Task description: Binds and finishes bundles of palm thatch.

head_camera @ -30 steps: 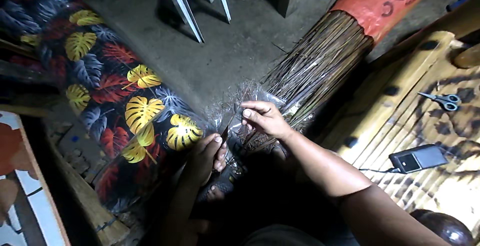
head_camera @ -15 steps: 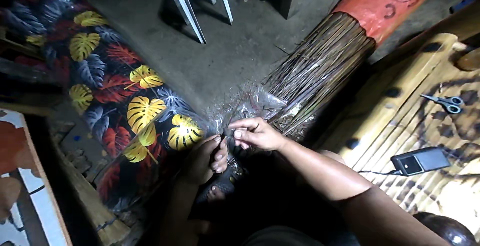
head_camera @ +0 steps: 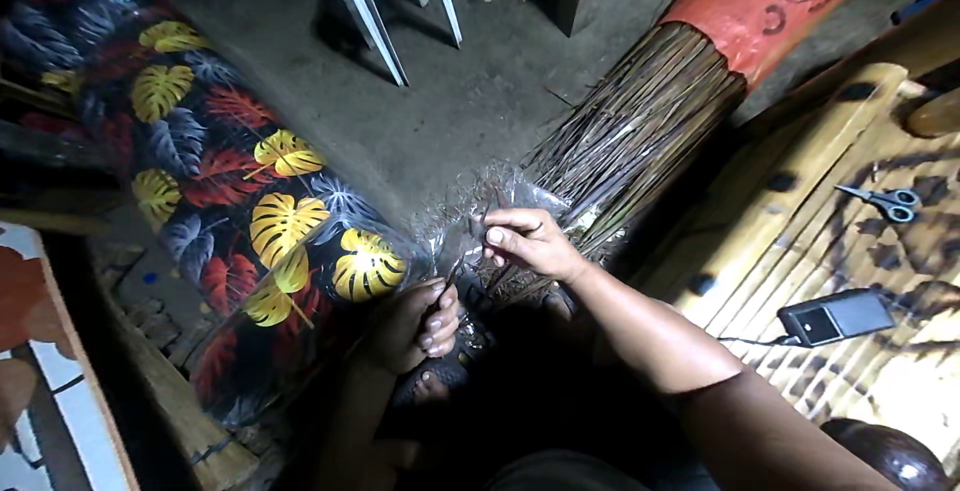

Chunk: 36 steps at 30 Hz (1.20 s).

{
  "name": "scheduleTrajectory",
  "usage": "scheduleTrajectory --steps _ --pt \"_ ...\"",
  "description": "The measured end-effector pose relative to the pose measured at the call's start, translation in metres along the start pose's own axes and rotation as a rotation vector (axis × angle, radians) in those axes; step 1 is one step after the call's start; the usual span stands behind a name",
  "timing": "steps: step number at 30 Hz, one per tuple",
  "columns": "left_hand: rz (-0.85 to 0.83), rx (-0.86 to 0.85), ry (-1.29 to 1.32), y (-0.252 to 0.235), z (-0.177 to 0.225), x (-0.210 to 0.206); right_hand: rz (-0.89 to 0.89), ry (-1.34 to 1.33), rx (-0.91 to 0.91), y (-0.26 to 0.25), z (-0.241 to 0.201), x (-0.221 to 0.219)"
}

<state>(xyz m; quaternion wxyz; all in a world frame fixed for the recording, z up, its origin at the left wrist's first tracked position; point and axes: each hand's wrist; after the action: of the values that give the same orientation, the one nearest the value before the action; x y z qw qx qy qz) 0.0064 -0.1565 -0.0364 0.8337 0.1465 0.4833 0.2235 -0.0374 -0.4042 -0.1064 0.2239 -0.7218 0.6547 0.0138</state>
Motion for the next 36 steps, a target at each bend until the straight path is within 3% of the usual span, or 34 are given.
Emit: scheduleTrajectory --steps 5,10,13,17,25,32,36 --pt "0.053 -0.013 -0.071 0.002 0.002 -0.003 0.156 -0.046 0.029 -0.005 -0.004 0.016" --pt "0.213 -0.17 -0.3 0.0 0.004 -0.015 0.324 -0.197 0.017 -0.01 -0.005 0.021" --pt "0.377 -0.311 -0.499 -0.004 0.002 -0.022 0.16 -0.126 -0.138 -0.002 -0.012 0.002" --pt "0.455 -0.481 -0.837 -0.008 -0.002 -0.022 -0.123 -0.09 -0.206 0.004 -0.006 -0.021" --pt "0.516 -0.64 -1.165 -0.017 -0.007 -0.026 -0.155 -0.072 -0.049 0.008 -0.019 -0.02" --pt "0.324 -0.521 -1.211 -0.02 -0.009 -0.02 -0.02 -0.135 0.055 0.007 -0.027 -0.003" --pt "0.355 -0.486 -1.183 -0.025 -0.009 -0.013 0.064 -0.127 0.042 0.004 -0.025 0.008"
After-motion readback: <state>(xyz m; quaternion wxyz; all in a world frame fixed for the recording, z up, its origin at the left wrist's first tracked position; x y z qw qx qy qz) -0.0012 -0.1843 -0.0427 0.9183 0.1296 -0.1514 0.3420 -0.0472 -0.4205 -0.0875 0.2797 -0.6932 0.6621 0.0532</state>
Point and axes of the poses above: each hand's wrist, its own y-axis away from the middle knuckle, its own x-axis out of the back of the hand, z = x × y, and after that the axes turned 2 degrees about -z, right-handed
